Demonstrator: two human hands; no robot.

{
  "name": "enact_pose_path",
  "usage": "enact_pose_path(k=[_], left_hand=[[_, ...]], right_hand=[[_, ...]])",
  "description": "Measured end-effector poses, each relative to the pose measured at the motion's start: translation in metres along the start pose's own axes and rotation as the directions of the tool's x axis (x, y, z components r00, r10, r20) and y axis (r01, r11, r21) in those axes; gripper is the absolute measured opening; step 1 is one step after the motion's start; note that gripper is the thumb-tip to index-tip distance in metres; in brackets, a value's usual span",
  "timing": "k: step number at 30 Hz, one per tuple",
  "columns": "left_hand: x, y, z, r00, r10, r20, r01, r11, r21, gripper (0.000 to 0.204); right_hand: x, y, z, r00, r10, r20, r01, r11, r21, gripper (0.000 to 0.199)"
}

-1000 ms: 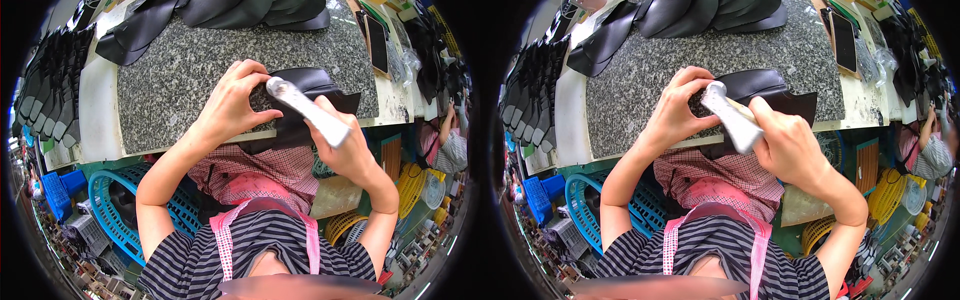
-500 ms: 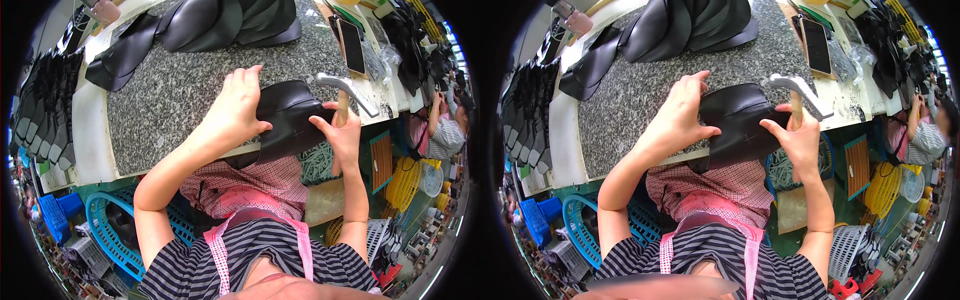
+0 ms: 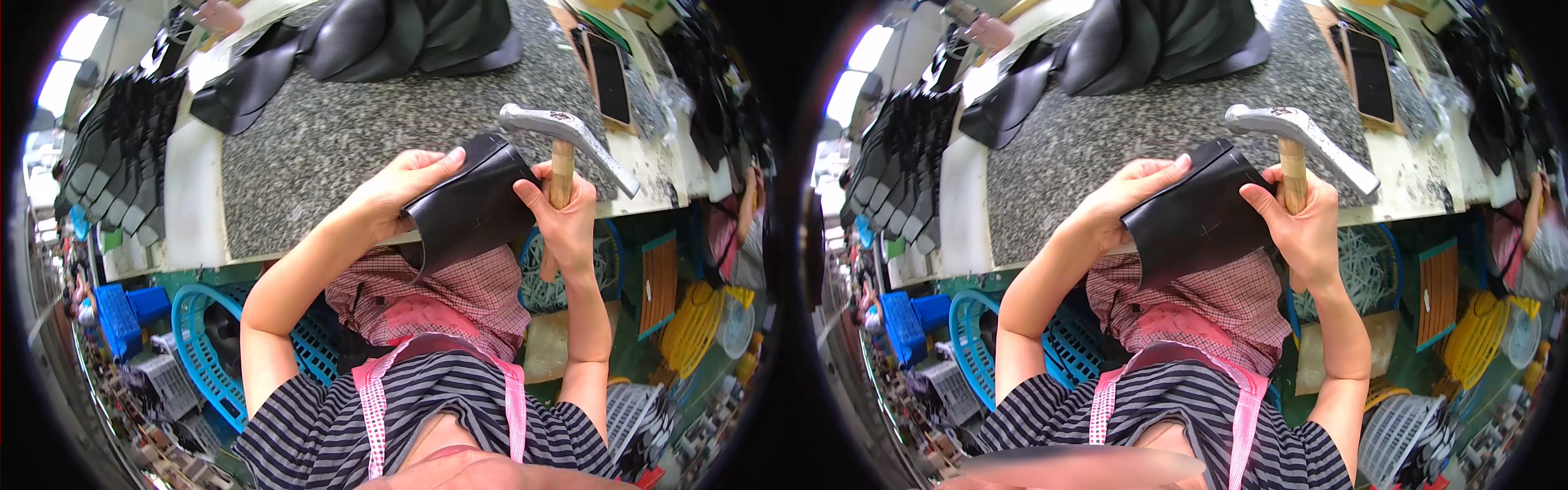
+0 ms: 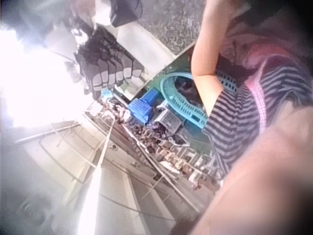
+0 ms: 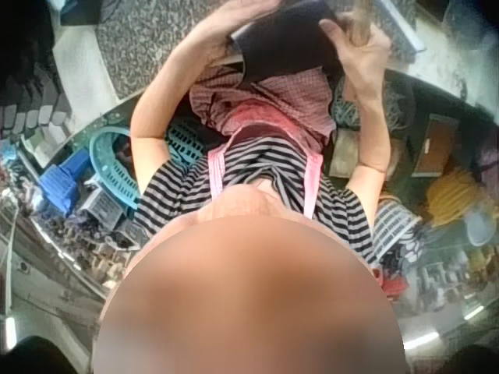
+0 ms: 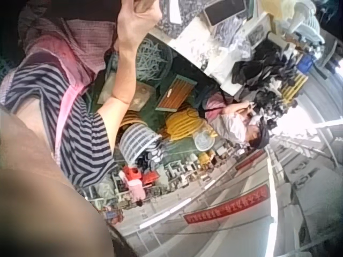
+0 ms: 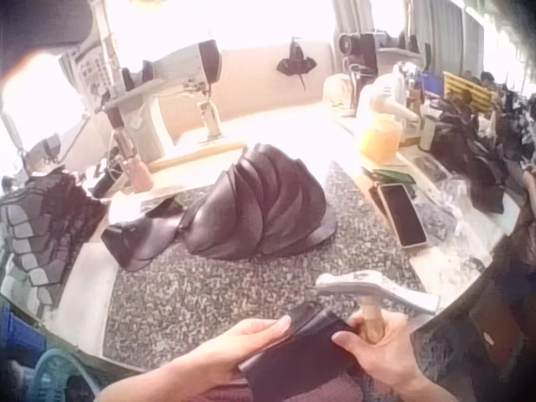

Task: Hammering leather shoe components on a workbench to bond and flatten them during the manufacturing process.

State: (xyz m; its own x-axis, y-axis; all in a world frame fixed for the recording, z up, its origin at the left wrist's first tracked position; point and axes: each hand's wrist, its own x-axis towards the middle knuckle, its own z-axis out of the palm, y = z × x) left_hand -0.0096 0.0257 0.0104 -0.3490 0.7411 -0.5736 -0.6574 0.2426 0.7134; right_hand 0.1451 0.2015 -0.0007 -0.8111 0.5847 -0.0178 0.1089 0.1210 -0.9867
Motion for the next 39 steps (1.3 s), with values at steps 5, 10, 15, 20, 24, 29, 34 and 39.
enact_pose_path(k=[5, 10, 15, 20, 24, 29, 34, 39], left_hand=[[-0.021, -0.024, -0.023, 0.989, -0.109, 0.101, 0.142, 0.894, -0.425, 0.031], [-0.061, -0.045, -0.052, 0.978, -0.022, 0.208, 0.158, 0.725, -0.67, 0.025], [-0.194, -0.056, -0.098, 0.88, 0.25, -0.404, -0.336, 0.929, -0.158, 0.031], [-0.389, -0.199, -0.179, 0.257, 0.23, -0.939, -0.559, 0.828, 0.05, 0.043], [-0.461, -0.278, -0.199, -0.34, 0.351, -0.872, 0.674, 0.738, 0.035, 0.074], [-0.335, -0.126, -0.197, -0.19, 0.749, -0.634, 0.324, 0.658, 0.68, 0.054], [-0.157, 0.019, -0.205, 0.313, 0.949, -0.034, 0.096, 0.004, 0.995, 0.047], [-0.004, 0.112, -0.241, 0.254, 0.949, 0.187, 0.024, -0.199, 0.98, 0.06]], right_hand=[[-0.001, -0.003, 0.023, 0.997, -0.001, 0.076, 0.005, 0.999, -0.046, 0.021], [-0.005, -0.009, 0.059, 0.983, -0.013, 0.186, 0.012, 1.0, 0.006, 0.018], [-0.013, -0.025, 0.074, 0.933, -0.064, 0.353, 0.064, 0.998, 0.012, 0.014], [-0.004, -0.012, 0.062, 0.934, -0.115, 0.337, 0.134, 0.99, -0.036, 0.014], [0.002, -0.011, 0.074, 0.939, -0.05, 0.341, 0.048, 0.999, 0.016, 0.017], [0.009, -0.015, 0.081, 0.913, 0.0, 0.407, -0.009, 1.0, 0.02, 0.019], [0.017, -0.021, 0.077, 0.898, -0.041, 0.438, 0.066, 0.997, -0.041, 0.027], [0.027, -0.038, 0.086, 0.899, 0.033, 0.436, 0.009, 0.996, -0.093, 0.03]])
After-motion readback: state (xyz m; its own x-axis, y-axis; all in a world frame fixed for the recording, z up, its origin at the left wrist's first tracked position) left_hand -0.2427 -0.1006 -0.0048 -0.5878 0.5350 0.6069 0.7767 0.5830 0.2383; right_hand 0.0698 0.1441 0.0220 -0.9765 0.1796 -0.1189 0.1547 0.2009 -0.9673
